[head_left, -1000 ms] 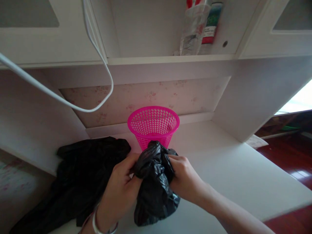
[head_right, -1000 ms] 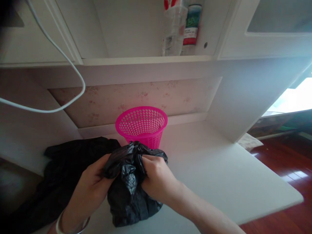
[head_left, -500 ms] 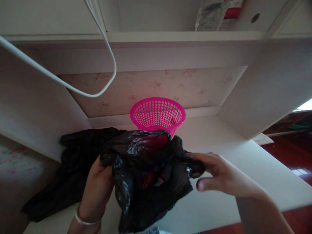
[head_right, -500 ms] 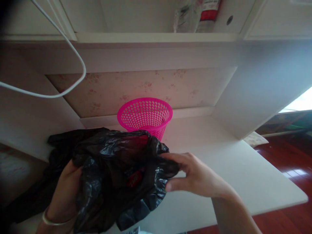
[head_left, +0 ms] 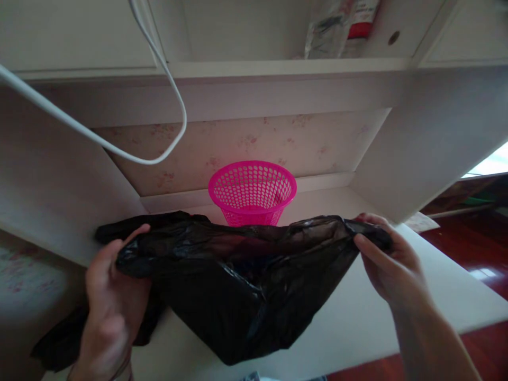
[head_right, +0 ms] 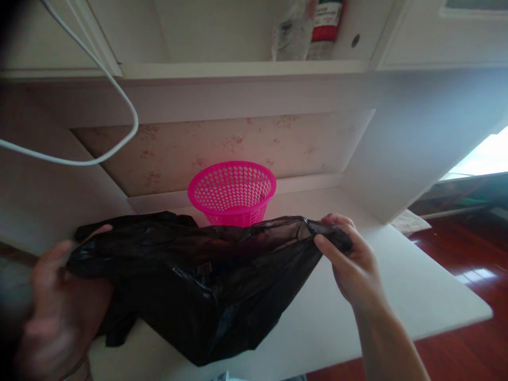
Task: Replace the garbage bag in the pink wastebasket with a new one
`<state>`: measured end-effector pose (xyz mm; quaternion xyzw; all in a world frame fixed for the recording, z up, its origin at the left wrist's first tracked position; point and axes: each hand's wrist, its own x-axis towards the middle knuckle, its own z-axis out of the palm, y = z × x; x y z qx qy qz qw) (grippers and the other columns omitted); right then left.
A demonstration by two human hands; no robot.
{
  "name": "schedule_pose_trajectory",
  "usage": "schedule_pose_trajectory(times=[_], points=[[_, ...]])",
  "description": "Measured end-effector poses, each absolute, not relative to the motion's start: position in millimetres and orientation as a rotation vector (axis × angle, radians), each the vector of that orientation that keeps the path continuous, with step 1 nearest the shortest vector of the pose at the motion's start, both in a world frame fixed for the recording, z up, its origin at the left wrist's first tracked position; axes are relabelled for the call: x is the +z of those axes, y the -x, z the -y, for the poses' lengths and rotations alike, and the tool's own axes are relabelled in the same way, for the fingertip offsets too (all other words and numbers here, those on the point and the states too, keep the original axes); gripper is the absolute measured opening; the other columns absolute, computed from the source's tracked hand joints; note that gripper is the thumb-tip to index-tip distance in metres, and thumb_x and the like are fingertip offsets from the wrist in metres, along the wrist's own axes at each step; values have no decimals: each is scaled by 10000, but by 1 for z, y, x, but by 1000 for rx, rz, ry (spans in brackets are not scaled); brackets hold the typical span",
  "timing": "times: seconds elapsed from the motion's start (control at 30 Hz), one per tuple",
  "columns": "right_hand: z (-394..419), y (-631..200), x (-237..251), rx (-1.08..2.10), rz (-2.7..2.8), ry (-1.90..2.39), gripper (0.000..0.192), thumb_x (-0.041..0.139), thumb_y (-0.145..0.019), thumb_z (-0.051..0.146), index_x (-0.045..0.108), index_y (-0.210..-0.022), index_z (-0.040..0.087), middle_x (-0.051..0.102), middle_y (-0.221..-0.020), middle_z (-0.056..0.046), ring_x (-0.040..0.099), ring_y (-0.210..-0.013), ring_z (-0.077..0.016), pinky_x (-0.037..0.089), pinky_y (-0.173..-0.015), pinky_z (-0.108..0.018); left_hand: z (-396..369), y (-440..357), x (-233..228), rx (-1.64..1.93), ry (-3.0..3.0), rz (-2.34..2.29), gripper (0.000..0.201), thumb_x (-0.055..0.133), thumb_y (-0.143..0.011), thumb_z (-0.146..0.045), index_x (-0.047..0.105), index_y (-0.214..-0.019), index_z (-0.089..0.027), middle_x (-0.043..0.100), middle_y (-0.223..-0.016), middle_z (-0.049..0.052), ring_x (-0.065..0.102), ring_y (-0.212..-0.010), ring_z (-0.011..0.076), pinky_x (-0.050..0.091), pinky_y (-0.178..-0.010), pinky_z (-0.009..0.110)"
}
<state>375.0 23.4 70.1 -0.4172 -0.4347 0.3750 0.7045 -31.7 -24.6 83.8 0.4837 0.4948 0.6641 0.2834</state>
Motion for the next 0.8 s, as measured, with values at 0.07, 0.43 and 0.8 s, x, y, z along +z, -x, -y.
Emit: schedule_pose_trajectory(times=[0.07, 0.43, 0.8], points=[[-24, -372, 70, 868, 941, 915, 331, 886, -685, 307, 754, -984, 255, 720, -1050, -27, 703, -875, -147, 600, -759, -198, 28, 39, 80, 1574, -1449, -1388, 798, 968, -299, -511, 749, -1059, -408, 748, -1126, 1, 679, -971, 334, 593, -773, 408], [-28, -385, 50, 1073, 555, 811, 183, 828, -775, 358, 693, -861, 270, 774, -836, 52, 728, -666, -128, 628, -627, -216, -9, 39, 41, 2045, -796, -1168, 401, 948, -555, -381, 683, -835, -269, 651, -765, -71, 572, -684, 100, 526, -658, 182], [-18, -381, 13, 1227, 771, 847, 583, 903, -651, 327, 695, -1194, 369, 764, -1161, -21, 745, -1007, -244, 633, -836, -376, -17, 29, 44, 1681, -772, -1196, 657, 856, -719, -353, 623, -1334, -344, 701, -1239, 6, 652, -1125, 227, 548, -962, 335]])
